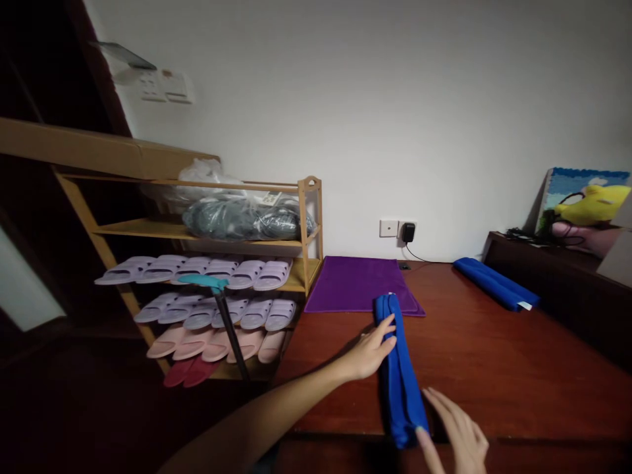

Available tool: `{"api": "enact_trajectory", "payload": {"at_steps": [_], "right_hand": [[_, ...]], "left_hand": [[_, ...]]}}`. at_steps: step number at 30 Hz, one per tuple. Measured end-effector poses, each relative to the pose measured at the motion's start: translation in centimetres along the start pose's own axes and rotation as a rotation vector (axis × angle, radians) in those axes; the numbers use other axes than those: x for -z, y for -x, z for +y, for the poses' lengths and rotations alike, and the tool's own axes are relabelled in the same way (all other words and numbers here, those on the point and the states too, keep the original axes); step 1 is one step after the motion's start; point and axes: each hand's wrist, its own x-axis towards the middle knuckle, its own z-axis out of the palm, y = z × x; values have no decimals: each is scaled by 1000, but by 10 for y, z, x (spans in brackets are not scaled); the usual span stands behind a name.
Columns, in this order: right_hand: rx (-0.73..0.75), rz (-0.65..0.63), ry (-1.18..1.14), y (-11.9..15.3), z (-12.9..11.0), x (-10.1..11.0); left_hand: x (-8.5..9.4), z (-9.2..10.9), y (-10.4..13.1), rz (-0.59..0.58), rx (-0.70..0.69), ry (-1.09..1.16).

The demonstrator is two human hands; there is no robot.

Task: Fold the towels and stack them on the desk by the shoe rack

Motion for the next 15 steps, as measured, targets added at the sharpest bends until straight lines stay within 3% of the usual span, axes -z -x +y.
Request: {"api": "enact_trajectory", "payload": {"at_steps": [3, 5, 11, 15], "right_hand": [[11, -70, -81, -24, 36, 25], [41, -117, -128, -43, 47, 35], [210, -557, -209, -75, 19, 28], [215, -696, -134, -72, 28, 26]], "left_hand": [[-11, 7, 4, -126, -29, -225], [-16, 11, 5, -169, -48, -334], [-14, 16, 7, -274, -13, -410], [-6, 16, 16, -273, -60, -436]]}}
